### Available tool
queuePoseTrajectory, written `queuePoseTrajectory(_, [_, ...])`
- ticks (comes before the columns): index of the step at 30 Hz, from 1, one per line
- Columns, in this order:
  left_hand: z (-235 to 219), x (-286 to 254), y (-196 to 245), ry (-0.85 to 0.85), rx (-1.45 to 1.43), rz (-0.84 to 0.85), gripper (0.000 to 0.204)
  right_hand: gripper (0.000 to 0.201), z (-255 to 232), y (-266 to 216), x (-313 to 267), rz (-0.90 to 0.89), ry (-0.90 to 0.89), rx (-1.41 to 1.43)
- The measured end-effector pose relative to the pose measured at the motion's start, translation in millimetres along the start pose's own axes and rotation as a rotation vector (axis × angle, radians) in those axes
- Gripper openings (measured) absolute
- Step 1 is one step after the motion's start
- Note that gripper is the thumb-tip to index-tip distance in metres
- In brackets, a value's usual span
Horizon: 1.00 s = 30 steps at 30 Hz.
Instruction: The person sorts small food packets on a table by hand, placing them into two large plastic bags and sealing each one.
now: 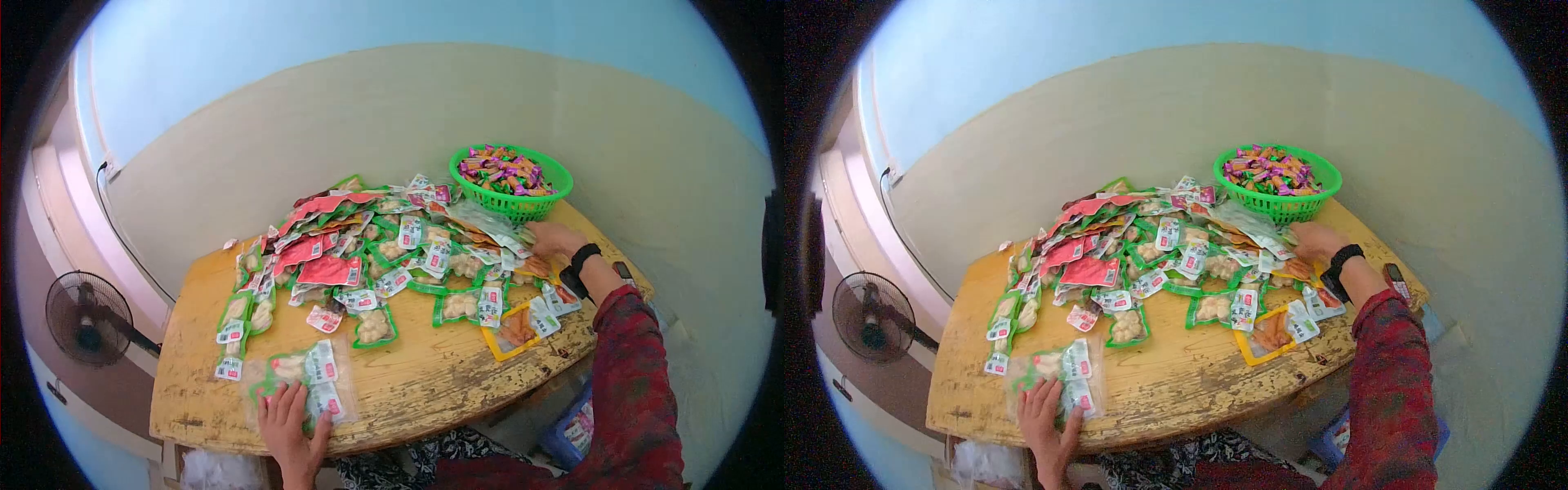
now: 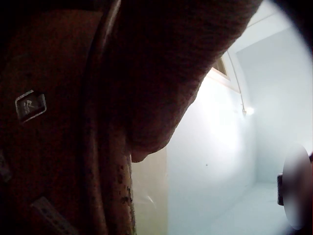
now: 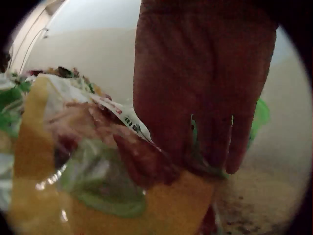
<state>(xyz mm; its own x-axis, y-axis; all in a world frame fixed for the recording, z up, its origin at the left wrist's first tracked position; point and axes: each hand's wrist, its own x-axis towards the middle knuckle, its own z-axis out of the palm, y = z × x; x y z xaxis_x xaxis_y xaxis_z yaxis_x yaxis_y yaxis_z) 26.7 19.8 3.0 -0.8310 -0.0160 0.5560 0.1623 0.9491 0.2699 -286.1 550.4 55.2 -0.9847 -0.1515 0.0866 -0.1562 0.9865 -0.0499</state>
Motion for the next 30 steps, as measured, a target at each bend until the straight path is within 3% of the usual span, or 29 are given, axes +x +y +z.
queuePoseTrajectory(2, [0,0,0,0.012,-0.01,0.001,0.05,0.036,-5,-4,5,0.003,-0.086,-0.115])
queuePoseTrajectory(5, [-1,-1,0,0.019,-0.002,0.002,0.051,0.026,-1,-17,4,0.063,-0.031,-0.228])
queuePoseTrajectory(8, [-2,0,2,0.008,0.01,-0.006,0.053,0.025,-8,-37,-16,0.132,0.242,-0.098])
queuePoseTrajectory(11, [2,-4,3,0.085,-0.008,-0.008,0.055,0.028,-24,-56,-55,0.02,0.475,0.131])
queuePoseTrajectory(14, [6,-11,0,0.258,-0.018,0.069,0.05,0.031,-41,-112,-106,-0.048,0.184,1.244])
queuePoseTrajectory(17, [2,-15,4,0.435,-0.031,0.135,0.042,0.032,-36,-164,-146,-0.116,0.022,1.447])
queuePoseTrajectory(20, [1,-15,27,0.519,-0.297,0.079,0.042,0.034,-24,-205,-168,-0.129,-0.171,1.58])
queuePoseTrajectory(24, [3,-2,67,0.376,-0.507,-0.064,0.041,0.031,-1,-239,-179,-0.132,-0.347,1.68])
queuePoseTrajectory(26, [12,-2,82,0.272,-0.794,-0.275,0.046,0.032,4,-253,-184,-0.207,-0.415,1.731])
queuePoseTrajectory(30, [23,-4,110,0.187,-1.134,-0.382,0.043,0.031,14,-284,-206,-0.226,-0.479,1.834])
